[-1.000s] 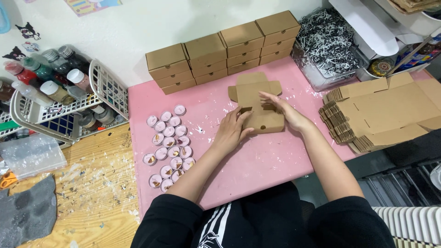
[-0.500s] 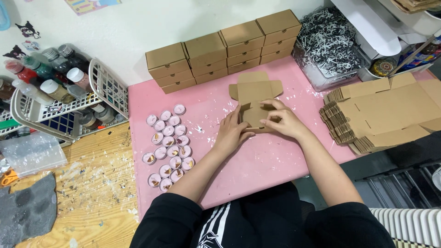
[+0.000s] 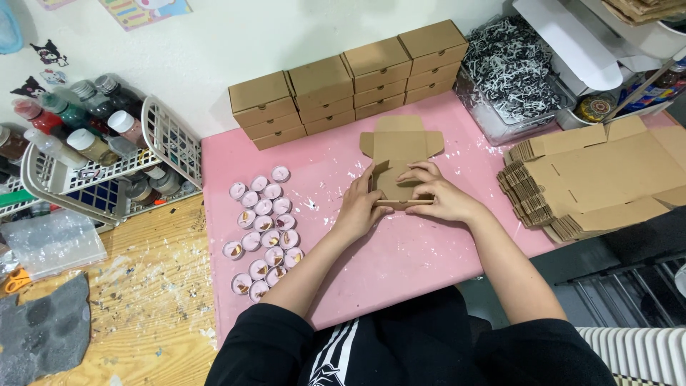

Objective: The person assembles cardboard boxes, adds shredded filler, and places small round candles inside.

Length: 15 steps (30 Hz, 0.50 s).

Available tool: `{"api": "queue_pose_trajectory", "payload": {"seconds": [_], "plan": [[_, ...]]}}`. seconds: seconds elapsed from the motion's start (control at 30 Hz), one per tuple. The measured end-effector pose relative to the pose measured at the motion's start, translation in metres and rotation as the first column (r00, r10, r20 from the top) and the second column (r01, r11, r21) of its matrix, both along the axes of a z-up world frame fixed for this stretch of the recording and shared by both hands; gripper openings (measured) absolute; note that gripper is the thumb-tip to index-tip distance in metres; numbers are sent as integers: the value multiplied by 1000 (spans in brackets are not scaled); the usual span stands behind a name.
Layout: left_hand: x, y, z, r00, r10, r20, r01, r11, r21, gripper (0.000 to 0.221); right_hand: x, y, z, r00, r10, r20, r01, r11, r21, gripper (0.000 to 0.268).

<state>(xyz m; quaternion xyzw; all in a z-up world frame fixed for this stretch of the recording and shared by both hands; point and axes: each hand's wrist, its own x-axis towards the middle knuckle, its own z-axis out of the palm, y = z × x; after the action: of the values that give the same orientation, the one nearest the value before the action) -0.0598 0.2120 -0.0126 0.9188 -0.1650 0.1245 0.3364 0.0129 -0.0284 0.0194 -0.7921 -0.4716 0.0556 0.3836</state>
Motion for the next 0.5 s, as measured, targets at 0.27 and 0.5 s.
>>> {"api": "queue_pose_trajectory", "payload": {"seconds": [0.27, 0.5], "plan": [[-2, -2, 31, 994, 1, -105, 8, 996, 84, 51, -6, -3, 17, 992, -75, 104, 76, 997, -10, 27], [31, -38, 74, 999, -17, -40, 25, 981, 192, 77, 81, -102, 64, 726, -659, 197, 640, 752, 157, 53]]}}
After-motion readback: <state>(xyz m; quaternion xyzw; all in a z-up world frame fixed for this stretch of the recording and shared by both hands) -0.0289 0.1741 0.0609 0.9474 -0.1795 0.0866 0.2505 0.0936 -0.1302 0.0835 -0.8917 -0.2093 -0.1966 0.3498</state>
